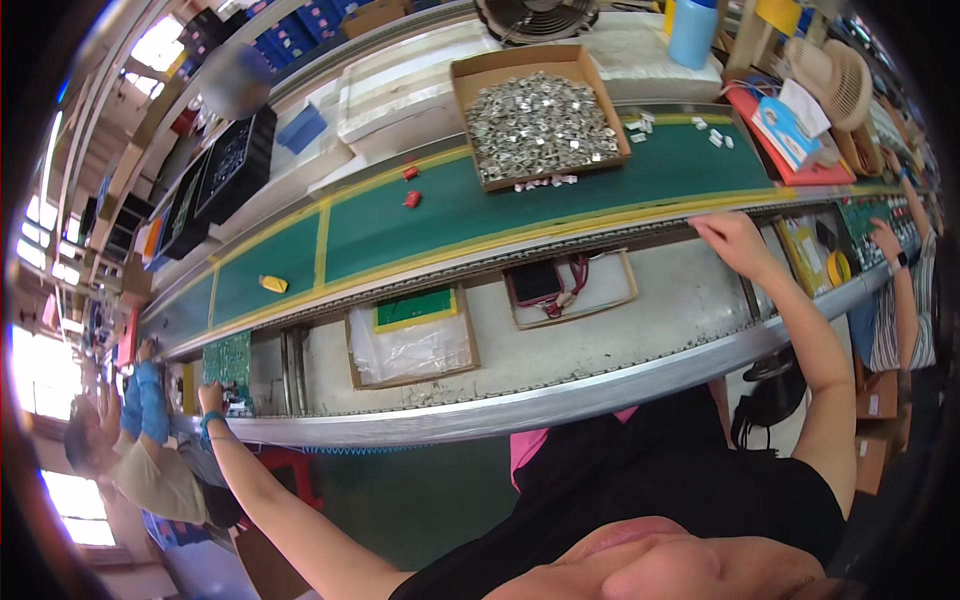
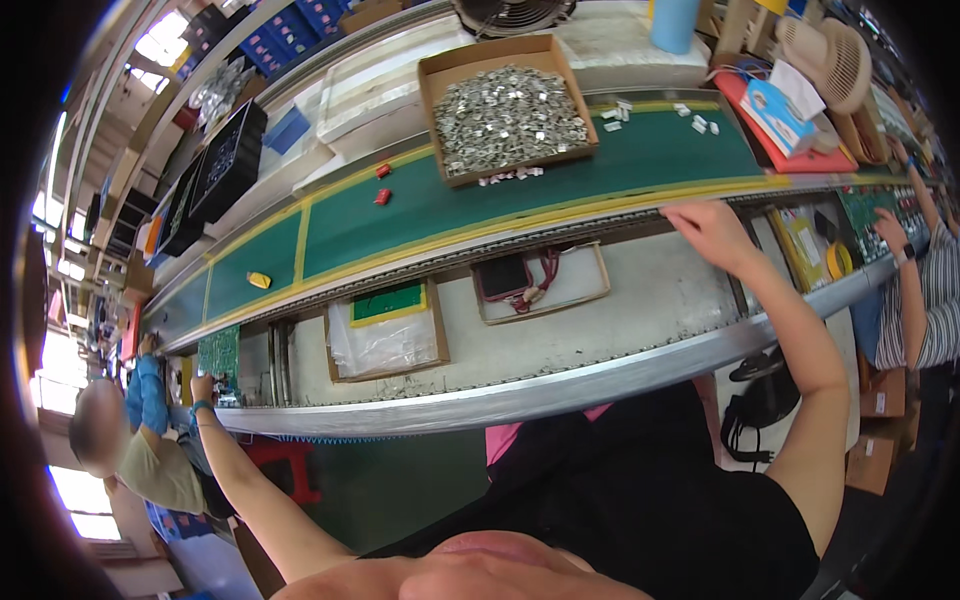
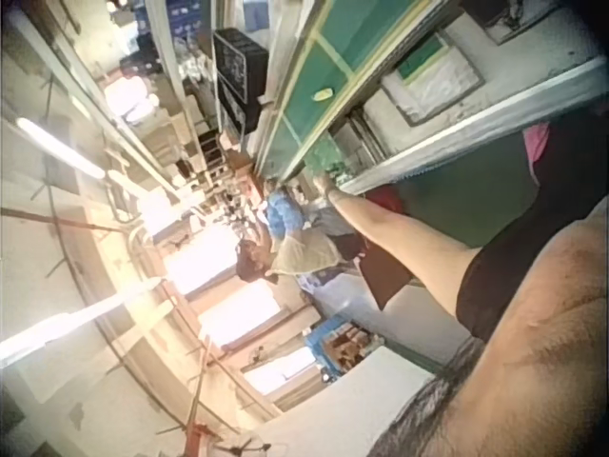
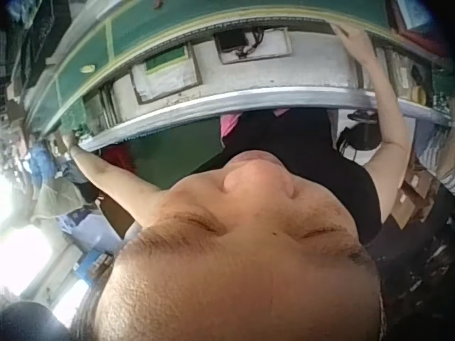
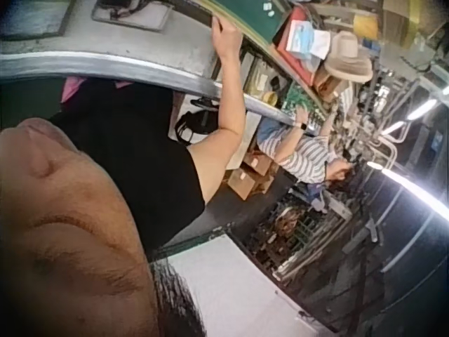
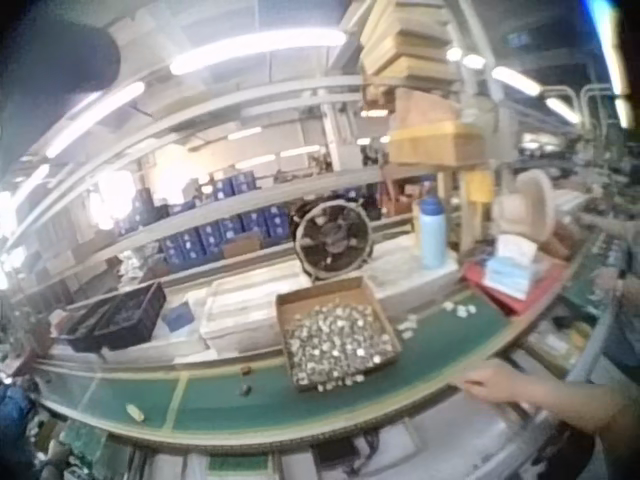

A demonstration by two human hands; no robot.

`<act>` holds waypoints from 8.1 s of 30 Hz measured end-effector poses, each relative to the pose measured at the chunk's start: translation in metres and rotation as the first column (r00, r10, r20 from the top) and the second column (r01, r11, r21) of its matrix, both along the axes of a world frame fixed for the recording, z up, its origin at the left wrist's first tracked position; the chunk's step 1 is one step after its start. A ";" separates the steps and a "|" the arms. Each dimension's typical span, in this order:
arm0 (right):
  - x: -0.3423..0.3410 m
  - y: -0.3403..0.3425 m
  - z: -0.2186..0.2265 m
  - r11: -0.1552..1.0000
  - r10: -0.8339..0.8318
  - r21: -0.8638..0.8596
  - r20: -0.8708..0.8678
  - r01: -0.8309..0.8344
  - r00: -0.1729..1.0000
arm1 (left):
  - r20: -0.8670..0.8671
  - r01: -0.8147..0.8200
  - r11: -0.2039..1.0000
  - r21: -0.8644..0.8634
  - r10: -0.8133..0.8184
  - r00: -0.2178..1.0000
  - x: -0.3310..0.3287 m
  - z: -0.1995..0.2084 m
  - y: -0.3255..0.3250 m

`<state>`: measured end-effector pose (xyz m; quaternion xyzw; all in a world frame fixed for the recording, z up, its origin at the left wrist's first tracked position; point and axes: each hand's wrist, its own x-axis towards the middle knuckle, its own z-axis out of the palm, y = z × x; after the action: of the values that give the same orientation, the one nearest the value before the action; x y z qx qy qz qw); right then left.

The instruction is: Assembling components onto a printed circuit board on an assembly line.

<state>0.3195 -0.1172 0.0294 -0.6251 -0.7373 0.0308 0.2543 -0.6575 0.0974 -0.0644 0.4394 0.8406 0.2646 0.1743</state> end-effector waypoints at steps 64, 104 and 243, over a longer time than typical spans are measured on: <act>-0.002 0.053 -0.015 0.875 -0.106 -0.390 -0.733 -0.288 0.672 | -0.370 0.981 0.115 0.154 -0.914 0.165 0.754 0.080 -0.099; -0.032 0.053 -0.040 0.988 0.123 -0.067 -0.213 -0.140 0.969 | 0.446 0.897 0.224 0.381 -0.894 0.034 0.731 0.098 -0.083; 0.087 0.057 -0.024 0.937 -0.288 -0.234 -0.938 -0.258 -0.195 | -0.679 0.796 0.556 0.239 -0.490 0.546 0.701 0.054 -0.044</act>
<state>0.4060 -0.0604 0.0051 -0.4109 -0.2400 0.6290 0.6147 0.0432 0.0538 -0.0108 0.8124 0.5109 0.2594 -0.1081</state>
